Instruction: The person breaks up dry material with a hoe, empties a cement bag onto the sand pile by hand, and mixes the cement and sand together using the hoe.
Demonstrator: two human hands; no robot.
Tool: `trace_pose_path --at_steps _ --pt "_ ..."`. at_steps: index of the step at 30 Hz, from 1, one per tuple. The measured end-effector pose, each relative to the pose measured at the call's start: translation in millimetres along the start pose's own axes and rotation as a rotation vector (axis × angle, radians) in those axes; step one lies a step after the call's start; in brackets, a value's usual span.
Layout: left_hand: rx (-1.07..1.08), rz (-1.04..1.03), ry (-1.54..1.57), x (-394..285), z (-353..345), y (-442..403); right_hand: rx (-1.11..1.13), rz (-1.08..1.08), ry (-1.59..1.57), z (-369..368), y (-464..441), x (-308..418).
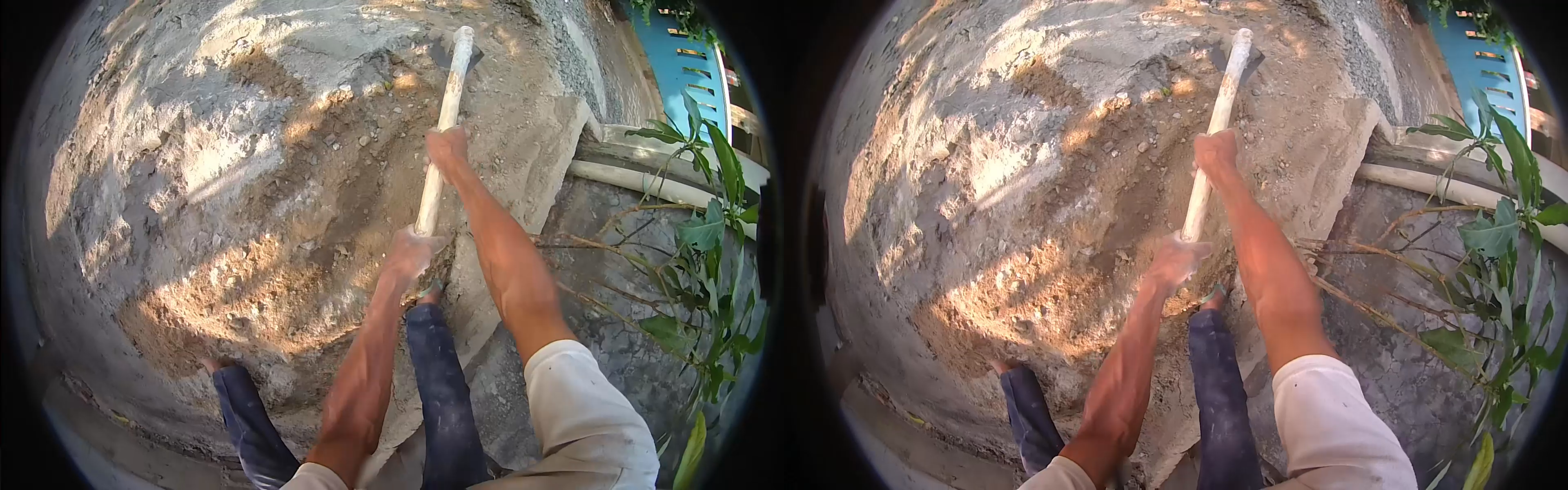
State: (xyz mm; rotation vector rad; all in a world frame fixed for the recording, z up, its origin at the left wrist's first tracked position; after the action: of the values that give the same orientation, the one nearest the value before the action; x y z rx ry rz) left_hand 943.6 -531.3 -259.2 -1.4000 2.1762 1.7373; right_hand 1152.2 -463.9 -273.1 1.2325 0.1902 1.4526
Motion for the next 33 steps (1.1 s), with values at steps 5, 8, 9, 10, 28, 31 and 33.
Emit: trace_pose_path --at_steps 5,8,9,10,28,31,33 --pt "-0.073 0.071 -0.140 30.5 -16.1 93.4 0.036 -0.140 -0.225 -9.4 78.0 -58.0" --pt "-0.105 0.132 -0.004 84.6 -36.4 157.9 0.143 -0.226 -0.143 -35.9 138.7 -97.5" --pt "-0.142 0.153 0.035 93.7 -37.5 191.1 0.177 -0.237 -0.110 -51.1 163.2 -110.7" --pt "-0.116 0.226 0.043 108.2 -33.2 219.9 0.197 -0.222 -0.063 -63.5 195.9 -104.4" --pt "-0.120 0.394 -0.403 185.3 216.7 714.1 0.449 -0.649 -0.835 -342.5 451.9 -109.0" --pt "-0.305 0.539 -0.462 252.6 254.4 805.7 0.607 -0.762 -0.899 -449.3 533.1 -122.0" --pt "-0.441 0.527 -0.414 303.1 262.9 845.9 0.673 -0.761 -0.844 -506.3 582.1 -99.4"
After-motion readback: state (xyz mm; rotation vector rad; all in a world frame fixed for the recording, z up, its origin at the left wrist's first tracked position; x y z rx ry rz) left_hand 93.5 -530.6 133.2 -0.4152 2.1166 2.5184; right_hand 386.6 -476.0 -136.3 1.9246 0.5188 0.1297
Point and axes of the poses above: each hand's wrist, its own y-axis away from the middle knuckle, its own z-axis out of the back of the hand, x = y × z, the point moved 7 cm from there along -y, towards the middle knuckle, and after that the axes turned 11 degrees about x, right-handed, at the moved point
